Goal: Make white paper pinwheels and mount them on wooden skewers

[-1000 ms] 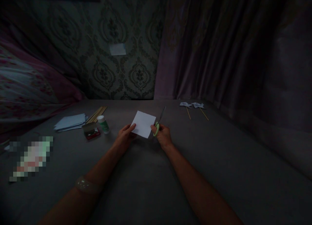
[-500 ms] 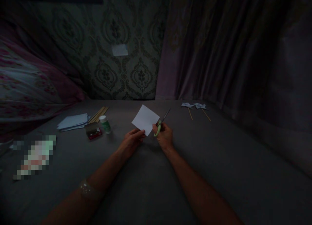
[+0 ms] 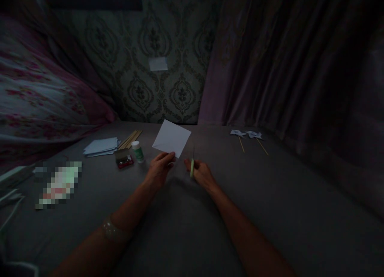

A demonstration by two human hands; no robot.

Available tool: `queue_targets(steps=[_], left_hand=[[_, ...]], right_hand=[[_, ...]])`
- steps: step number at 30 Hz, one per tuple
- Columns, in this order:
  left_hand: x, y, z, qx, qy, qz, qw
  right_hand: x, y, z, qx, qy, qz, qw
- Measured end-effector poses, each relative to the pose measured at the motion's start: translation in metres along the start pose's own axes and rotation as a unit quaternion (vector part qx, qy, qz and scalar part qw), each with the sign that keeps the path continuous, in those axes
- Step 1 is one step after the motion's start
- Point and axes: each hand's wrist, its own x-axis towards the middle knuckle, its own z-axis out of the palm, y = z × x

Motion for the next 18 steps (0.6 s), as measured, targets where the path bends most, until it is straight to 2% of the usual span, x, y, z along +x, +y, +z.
queue_targets(steps=[3, 6, 12, 18], left_hand=[[-0.001, 0.006, -0.001, -0.02, 0.0, -0.003, 1.0], [-0.001, 0.009, -0.002, -0.029, -0.002, -0.009, 1.0], [-0.001, 0.007, -0.002, -0.042, 0.004, -0.016, 0.999], [-0.002, 0.003, -0.001, -0.038, -0.005, -0.02, 0.999]], right_hand=[[-0.006, -0.004, 0.003, -0.035, -0.081, -0.008, 0.996], [-0.01, -0.006, 0.006, -0.043, -0.128, -0.022, 0.991], [-0.015, -0.005, 0.012, -0.048, -0.171, -0.012, 0.984], [-0.016, -0.007, 0.014, -0.047, -0.178, -0.023, 0.983]])
